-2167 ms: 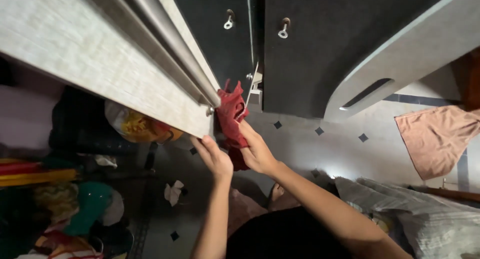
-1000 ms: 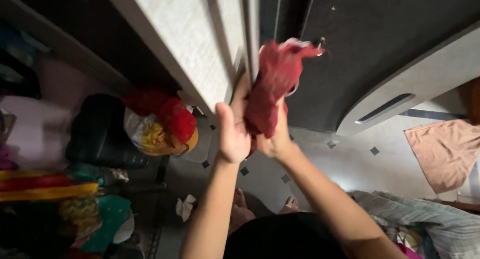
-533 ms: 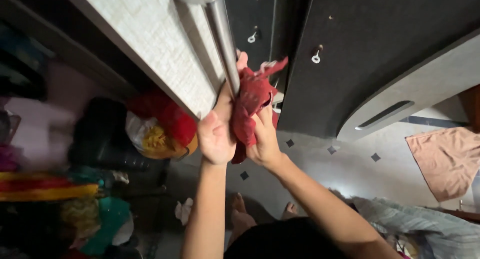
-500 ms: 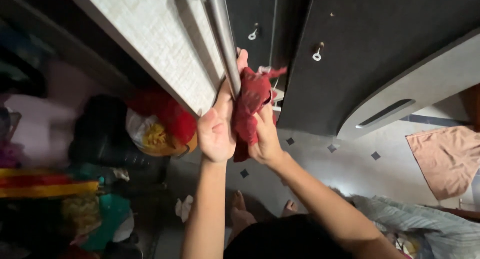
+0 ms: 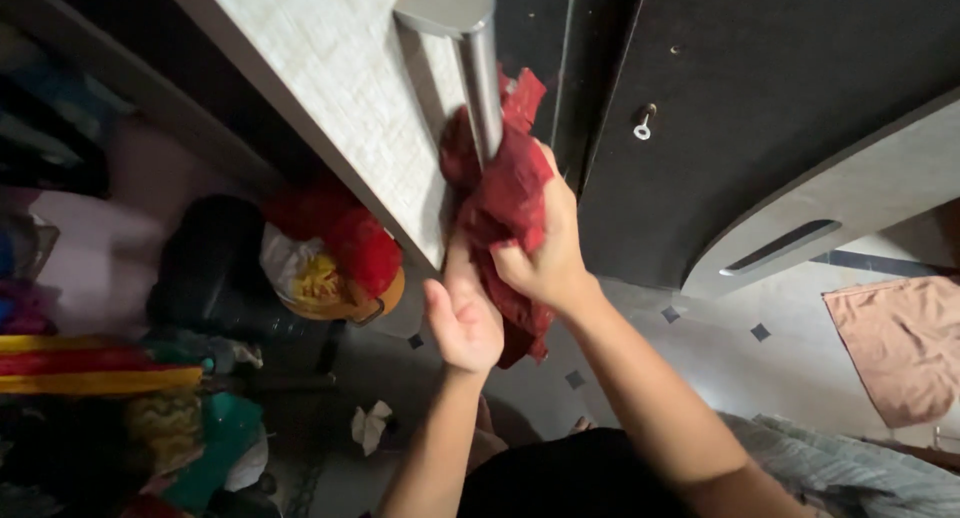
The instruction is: Cleaning the surfaces and handles of a wooden cabinet and its mirror with a spray bottle and cloth.
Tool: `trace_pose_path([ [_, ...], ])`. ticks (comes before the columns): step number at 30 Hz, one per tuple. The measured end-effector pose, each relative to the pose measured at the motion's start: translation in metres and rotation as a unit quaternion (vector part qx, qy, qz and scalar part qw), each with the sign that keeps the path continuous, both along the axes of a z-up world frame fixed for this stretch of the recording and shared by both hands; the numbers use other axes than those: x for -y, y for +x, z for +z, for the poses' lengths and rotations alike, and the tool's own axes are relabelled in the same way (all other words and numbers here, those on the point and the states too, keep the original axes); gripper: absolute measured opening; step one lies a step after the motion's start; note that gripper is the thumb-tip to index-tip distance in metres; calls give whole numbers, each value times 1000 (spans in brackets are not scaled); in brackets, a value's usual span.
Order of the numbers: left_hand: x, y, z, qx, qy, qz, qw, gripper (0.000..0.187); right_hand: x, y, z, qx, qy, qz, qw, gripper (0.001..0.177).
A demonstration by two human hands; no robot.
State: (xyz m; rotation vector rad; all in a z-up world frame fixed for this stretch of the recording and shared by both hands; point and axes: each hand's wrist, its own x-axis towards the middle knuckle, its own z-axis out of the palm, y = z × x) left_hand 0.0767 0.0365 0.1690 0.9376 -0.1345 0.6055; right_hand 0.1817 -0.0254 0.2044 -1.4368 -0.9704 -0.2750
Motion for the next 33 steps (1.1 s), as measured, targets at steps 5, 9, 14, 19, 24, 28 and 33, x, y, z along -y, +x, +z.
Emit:
trace_pose_path([
  [5, 4, -6, -8, -29, 65, -19, 997, 98, 5, -10, -22, 5, 28, -57, 998, 55],
  [9, 5, 0, 30, -23, 88, -45, 995, 97, 15, -12, -36, 117, 0, -104, 988, 41],
  [14, -17, 12, 43, -49, 77, -82, 992, 97, 18, -16, -13, 30, 4, -93, 995, 57],
  [19, -22, 19, 46, -65, 56, -115, 990, 96, 4, -19, -39, 77, 26, -138, 987, 57],
  [24, -26, 23, 51, -26, 82, -127, 988, 92, 11, -20, -44, -31, 13, -48, 998, 55],
  [28, -26, 21, 19, -42, 36, -112, 992, 86, 4, -16, -19, 143, -45, -134, 980, 49],
  [33, -26, 22, 10, -35, 24, -131, 991, 81, -11, -10, -47, 53, -44, -161, 985, 39],
])
